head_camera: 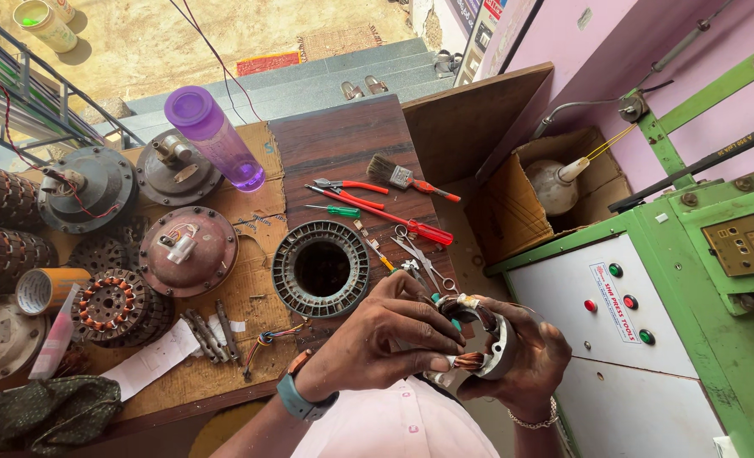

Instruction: The person works on a motor stator at a cluttered workbench, using pliers and a wrench to adjust and trim internal copper windings. They repeatedly rotate the stator, pull and cut wires, and inspect the interior while handling various tools.

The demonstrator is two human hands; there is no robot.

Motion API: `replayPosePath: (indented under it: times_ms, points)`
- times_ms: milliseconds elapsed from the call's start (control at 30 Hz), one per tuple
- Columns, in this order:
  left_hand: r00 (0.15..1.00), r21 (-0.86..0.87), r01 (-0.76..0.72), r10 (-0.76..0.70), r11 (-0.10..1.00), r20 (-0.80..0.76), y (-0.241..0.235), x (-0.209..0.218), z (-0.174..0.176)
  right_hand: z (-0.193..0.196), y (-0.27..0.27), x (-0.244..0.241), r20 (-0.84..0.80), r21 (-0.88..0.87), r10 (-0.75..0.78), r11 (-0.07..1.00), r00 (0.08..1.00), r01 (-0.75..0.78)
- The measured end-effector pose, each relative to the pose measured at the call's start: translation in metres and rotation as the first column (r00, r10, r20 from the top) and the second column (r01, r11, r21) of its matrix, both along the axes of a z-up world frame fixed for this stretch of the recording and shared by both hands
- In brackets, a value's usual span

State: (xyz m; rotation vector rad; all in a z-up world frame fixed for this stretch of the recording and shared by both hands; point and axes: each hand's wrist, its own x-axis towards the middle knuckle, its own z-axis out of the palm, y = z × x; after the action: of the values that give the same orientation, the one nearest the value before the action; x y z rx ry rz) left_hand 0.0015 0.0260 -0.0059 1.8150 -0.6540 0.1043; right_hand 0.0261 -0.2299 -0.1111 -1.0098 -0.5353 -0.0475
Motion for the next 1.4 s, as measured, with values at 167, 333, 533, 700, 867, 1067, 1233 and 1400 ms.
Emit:
replayPosePath:
  times_ms: [167, 333, 533, 700, 867, 1067, 1233, 1400]
  points:
    - [0.984, 0.081, -0.07, 0.056, 0.994, 0.168, 0.006, -0.007, -0.006, 0.007, 0.005, 0.0, 0.069, -0.196, 0.092, 0.978, 0.993, -0.077]
    - [0.87, 0.042, -0.192, 0.15, 0.981, 0.469, 0.001, -0.007, -0.014, 0.02, 0.019, 0.001, 0.264, -0.219, 0.0, 0.974, 0.965, 0.06]
    - [0.867, -0.038, -0.124, 0.127, 0.992, 0.483, 0.007, -0.003, -0.026, 0.026, 0.024, 0.0, 0.245, -0.231, 0.025, 0.972, 0.969, 0.033]
    - [0.814, -0.062, -0.181, 0.185, 0.981, 0.551, 0.003, -0.004, -0.039, 0.025, 0.026, -0.002, 0.208, -0.243, 0.063, 0.97, 0.976, -0.011]
    - [0.798, -0.012, -0.222, 0.189, 0.975, 0.572, 0.001, -0.001, -0.039, 0.031, 0.024, 0.0, 0.171, -0.302, 0.099, 0.952, 0.98, -0.043]
    - [0.93, 0.054, -0.253, 0.228, 0.966, 0.288, 0.006, 0.002, -0.042, 0.032, 0.02, 0.007, 0.286, -0.453, 0.085, 0.89, 0.954, 0.057]
    - [0.838, -0.374, -0.487, 0.301, 0.789, -0.455, 0.008, 0.02, -0.049, 0.03, 0.023, -0.001, -0.288, -0.057, 0.307, 0.94, 0.907, -0.336]
    - [0.61, -0.227, -0.785, 0.783, 0.577, -0.121, 0.063, 0.041, -0.039, 0.02, 0.029, -0.003, 0.265, -0.209, 0.063, 0.978, 0.962, -0.006]
